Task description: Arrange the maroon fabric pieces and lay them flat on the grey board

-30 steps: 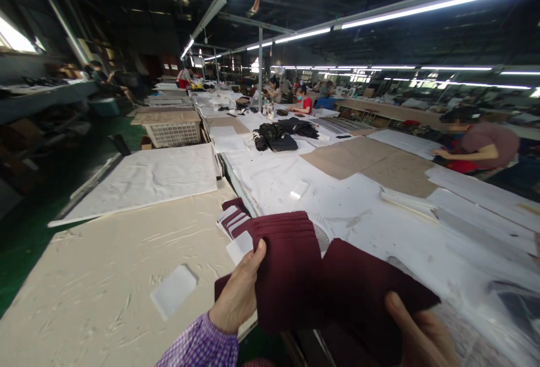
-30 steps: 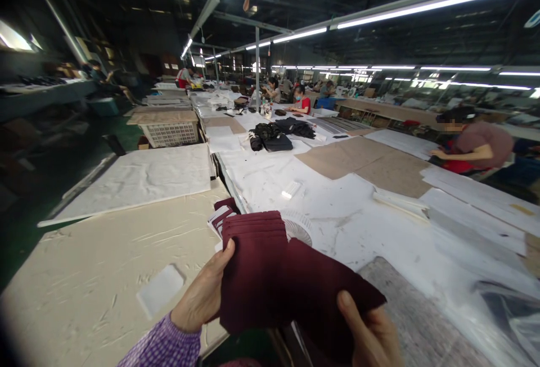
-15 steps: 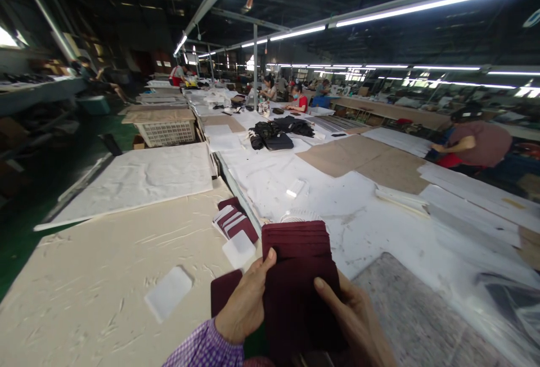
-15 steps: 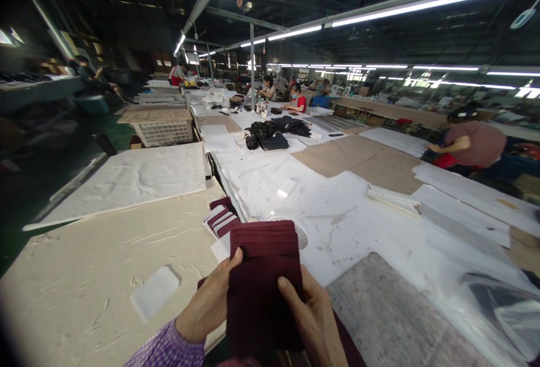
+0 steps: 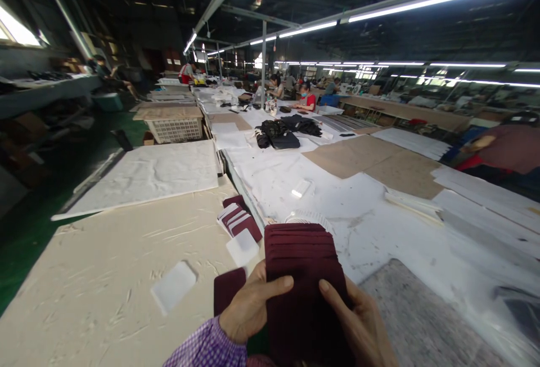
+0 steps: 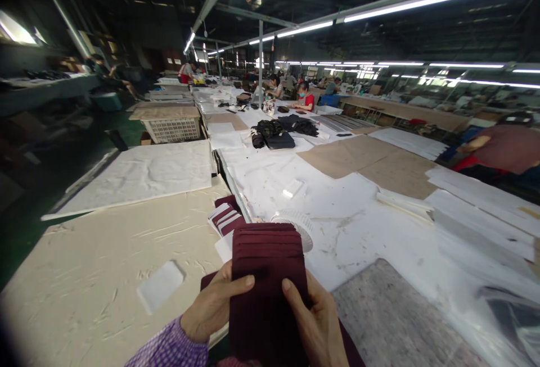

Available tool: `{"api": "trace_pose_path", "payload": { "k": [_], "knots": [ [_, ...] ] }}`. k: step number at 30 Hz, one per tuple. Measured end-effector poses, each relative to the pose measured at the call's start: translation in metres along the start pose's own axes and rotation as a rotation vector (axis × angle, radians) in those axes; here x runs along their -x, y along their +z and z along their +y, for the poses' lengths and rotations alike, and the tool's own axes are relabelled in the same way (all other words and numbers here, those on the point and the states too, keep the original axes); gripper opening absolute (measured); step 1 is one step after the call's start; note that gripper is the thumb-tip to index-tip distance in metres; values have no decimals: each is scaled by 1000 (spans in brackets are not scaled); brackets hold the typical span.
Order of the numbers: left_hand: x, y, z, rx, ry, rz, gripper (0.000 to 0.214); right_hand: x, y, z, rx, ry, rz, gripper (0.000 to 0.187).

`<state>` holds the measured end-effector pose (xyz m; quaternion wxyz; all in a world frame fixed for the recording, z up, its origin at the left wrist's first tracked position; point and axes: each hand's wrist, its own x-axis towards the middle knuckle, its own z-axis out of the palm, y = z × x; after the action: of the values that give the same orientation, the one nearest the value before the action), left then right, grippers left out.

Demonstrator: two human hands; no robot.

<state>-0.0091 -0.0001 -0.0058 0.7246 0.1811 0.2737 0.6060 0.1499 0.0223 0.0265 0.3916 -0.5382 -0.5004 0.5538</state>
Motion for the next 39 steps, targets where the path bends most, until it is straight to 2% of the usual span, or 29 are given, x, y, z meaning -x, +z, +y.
{"api": "trace_pose_path", "payload": {
  "k": [5, 10, 15, 20, 24, 32, 39],
  "knots": [
    [-4, 6, 2, 21, -30, 47, 25, -1, 1, 1, 17, -47, 11, 35],
    [-5, 4, 5, -19, -23, 25, 29, -5, -3, 6, -14, -103, 1, 31],
    [-1, 3, 5, -47, -53, -21, 36, -7, -3, 2, -226, -9, 17, 51],
    [-1, 0, 5, -51, -56, -5, 35, -6, 1, -1, -300, 35, -2, 42],
    [-4, -1, 5, -57, -42, -18, 34, -8, 3, 4, -217, 61, -43, 33],
    [-3, -4, 4, -73, -32, -78, 36, -12, 3, 5, -70, -32, -7, 31],
    [-4, -1, 2, -44, -44, -2, 31, -13, 3, 9, 21, -99, 51, 28]
  ]
}}
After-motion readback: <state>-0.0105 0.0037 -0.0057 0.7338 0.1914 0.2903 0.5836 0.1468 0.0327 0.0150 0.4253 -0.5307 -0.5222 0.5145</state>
